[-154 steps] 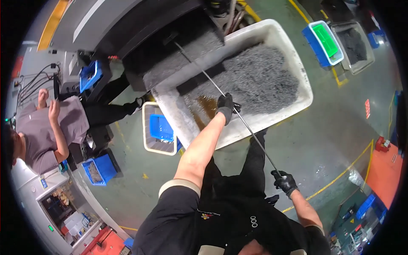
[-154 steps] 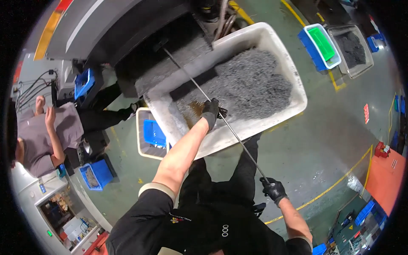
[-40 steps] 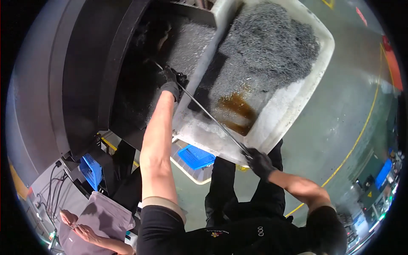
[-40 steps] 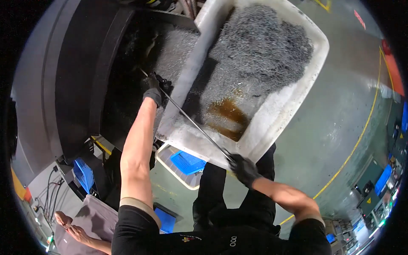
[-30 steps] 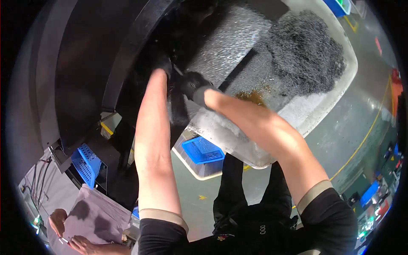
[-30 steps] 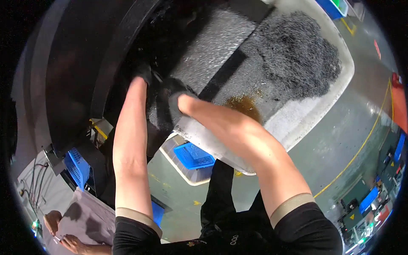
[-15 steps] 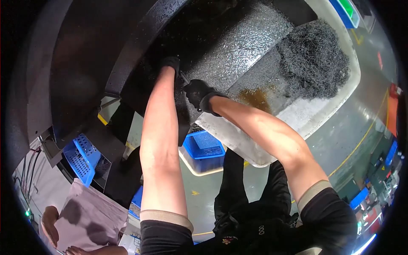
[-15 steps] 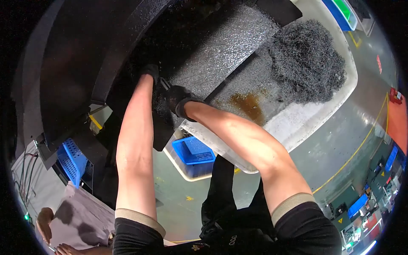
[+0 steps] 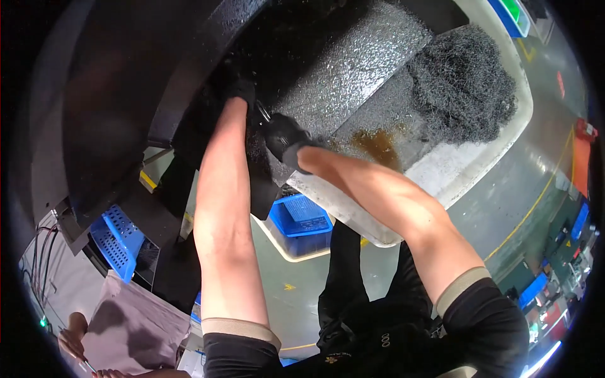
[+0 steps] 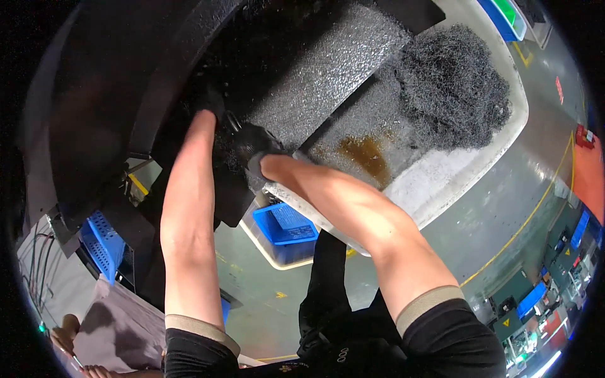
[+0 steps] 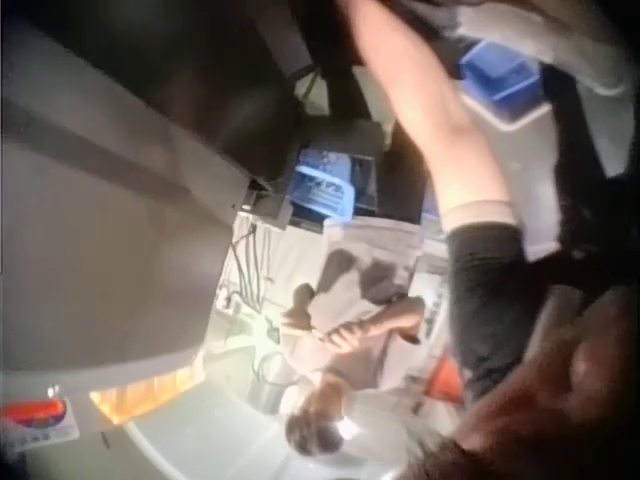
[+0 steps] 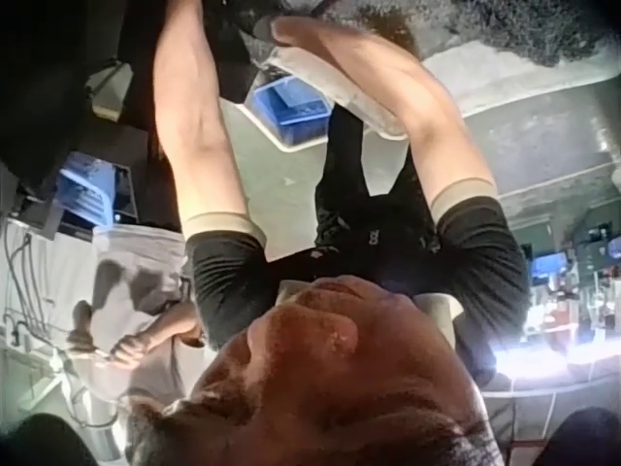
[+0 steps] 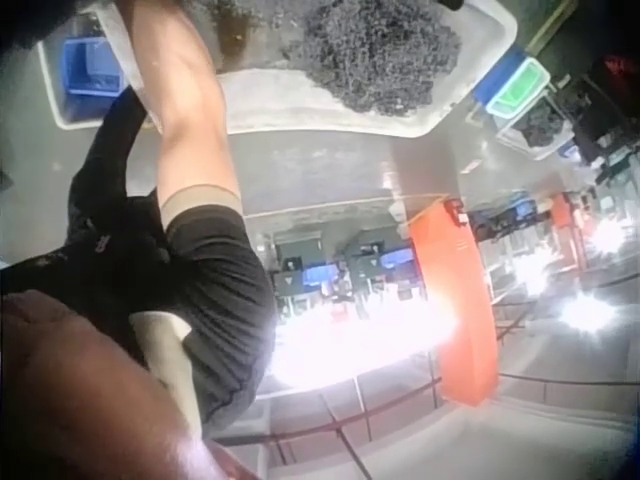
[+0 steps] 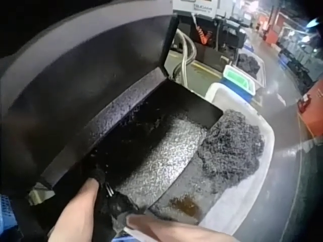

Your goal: The person uses a long-handled rake to pull metal shavings from a machine chute into a large white bin. They repeatedly rake the debris forward, occasionally using their gloved hands to clear the chute opening and organize the pile.

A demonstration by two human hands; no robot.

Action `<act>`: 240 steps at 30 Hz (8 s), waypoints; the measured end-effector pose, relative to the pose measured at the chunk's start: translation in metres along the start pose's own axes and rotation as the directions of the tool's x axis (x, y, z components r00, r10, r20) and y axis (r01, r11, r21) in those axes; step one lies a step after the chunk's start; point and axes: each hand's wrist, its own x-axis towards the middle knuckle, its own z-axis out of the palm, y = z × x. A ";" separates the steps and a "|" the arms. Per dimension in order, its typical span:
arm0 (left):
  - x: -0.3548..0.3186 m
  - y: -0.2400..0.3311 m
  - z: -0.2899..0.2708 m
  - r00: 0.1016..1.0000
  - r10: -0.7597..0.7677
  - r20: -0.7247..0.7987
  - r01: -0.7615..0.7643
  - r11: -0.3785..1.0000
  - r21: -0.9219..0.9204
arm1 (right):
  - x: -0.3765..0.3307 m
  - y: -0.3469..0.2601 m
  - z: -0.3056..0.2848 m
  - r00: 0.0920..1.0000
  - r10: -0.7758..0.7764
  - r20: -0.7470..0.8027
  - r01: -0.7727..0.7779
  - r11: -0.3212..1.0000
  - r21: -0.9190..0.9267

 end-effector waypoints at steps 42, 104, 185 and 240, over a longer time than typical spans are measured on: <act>-0.003 -0.089 0.148 0.997 0.002 0.075 -0.027 0.944 0.330 | -0.321 0.033 -0.129 0.894 0.113 0.434 -0.172 0.980 0.098; -0.023 0.080 0.122 0.938 -0.166 -0.304 0.063 0.945 -0.320 | -0.468 0.113 -0.206 0.467 0.458 0.757 -0.633 -0.425 0.648; -0.257 0.207 0.120 0.993 -0.027 0.114 0.114 0.433 -0.894 | -0.658 0.172 -0.326 0.336 0.796 0.503 -0.939 0.246 0.239; -0.214 0.273 0.078 0.903 -0.311 0.297 0.368 0.202 -0.908 | -0.458 0.177 -0.320 0.978 0.194 0.072 -0.203 0.970 0.133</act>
